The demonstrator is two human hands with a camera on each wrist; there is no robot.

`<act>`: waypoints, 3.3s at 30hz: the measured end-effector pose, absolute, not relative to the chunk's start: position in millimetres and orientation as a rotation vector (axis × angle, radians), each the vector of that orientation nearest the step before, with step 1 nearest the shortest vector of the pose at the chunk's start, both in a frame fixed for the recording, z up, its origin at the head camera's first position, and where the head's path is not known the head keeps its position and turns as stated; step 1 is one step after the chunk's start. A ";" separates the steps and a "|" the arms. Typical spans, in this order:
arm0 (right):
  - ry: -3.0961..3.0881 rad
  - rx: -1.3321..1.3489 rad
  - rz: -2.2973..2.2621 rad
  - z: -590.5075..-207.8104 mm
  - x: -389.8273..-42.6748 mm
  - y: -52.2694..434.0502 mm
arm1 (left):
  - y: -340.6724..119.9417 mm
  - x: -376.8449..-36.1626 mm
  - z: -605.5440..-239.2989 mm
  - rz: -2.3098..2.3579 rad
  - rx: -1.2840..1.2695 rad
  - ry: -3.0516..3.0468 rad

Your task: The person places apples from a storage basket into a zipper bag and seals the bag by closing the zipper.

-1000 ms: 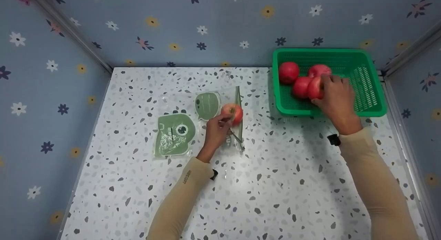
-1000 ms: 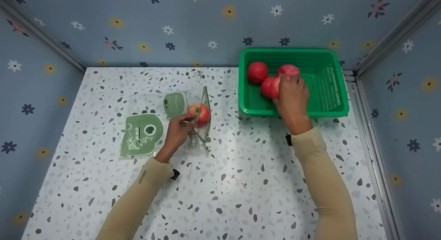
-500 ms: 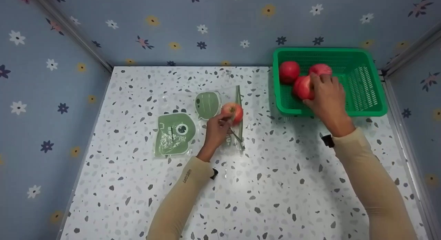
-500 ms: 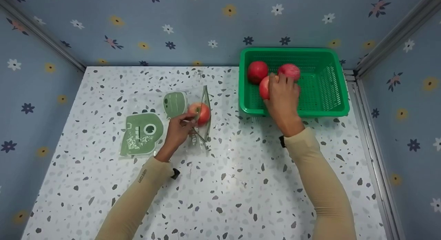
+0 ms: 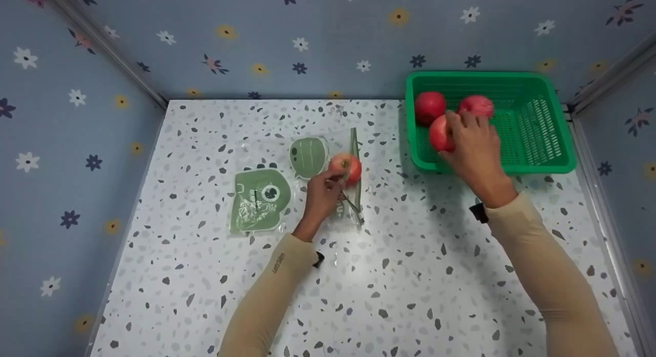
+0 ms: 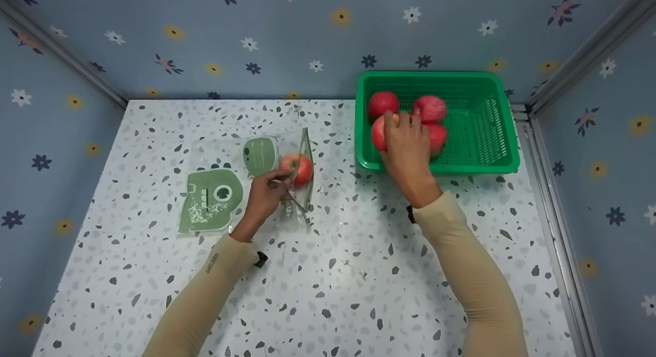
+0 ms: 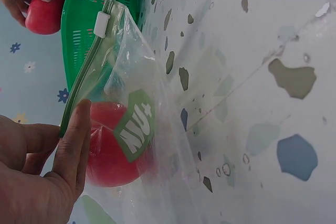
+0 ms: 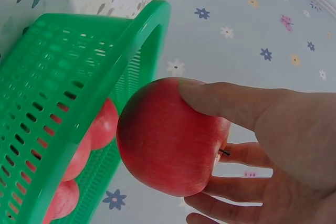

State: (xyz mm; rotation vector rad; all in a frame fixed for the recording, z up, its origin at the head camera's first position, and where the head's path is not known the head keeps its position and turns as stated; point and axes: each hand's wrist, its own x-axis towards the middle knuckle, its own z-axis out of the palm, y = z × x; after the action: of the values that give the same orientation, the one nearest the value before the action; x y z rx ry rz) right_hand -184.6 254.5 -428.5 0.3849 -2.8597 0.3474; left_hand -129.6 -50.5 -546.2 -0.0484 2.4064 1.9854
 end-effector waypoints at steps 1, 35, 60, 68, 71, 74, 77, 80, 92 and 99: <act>-2.856 0.391 0.343 -428.2 -184.0 253.4 | -50.5 -129.7 -546.1 1.987 -0.050 2.404; -2.799 0.625 0.279 -440.6 -162.1 191.6 | -49.3 -129.6 -549.2 1.893 -0.071 2.499; -2.885 0.724 0.254 -478.9 -155.6 161.3 | -49.2 -127.3 -547.6 1.920 -0.051 2.466; -2.908 0.714 0.257 -494.3 -160.3 156.3 | -49.5 -127.7 -548.9 1.881 -0.023 2.525; -2.902 0.712 0.272 -499.5 -162.0 155.1 | -49.8 -128.8 -549.9 1.850 -0.007 2.569; -2.903 0.711 0.274 -503.8 -163.4 153.6 | -49.8 -128.4 -549.2 1.839 -0.010 2.571; -2.900 0.711 0.271 -507.1 -164.1 152.0 | -49.0 -128.5 -548.1 1.834 -0.017 2.563; -2.898 0.722 0.259 -509.0 -163.5 150.5 | -48.5 -128.8 -547.5 1.833 -0.023 2.558; -2.954 0.733 0.274 -508.0 -159.7 145.6 | -49.8 -129.3 -549.7 1.882 0.034 2.560; -2.915 0.758 0.294 -508.9 -156.8 142.8 | -48.5 -130.1 -549.1 1.941 0.004 2.466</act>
State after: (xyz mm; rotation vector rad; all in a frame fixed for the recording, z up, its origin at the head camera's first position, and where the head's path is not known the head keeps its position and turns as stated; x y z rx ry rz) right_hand -156.8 142.8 -508.9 0.7584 -2.9151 0.2942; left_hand -130.1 -48.5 -549.1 0.0040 2.4664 1.9409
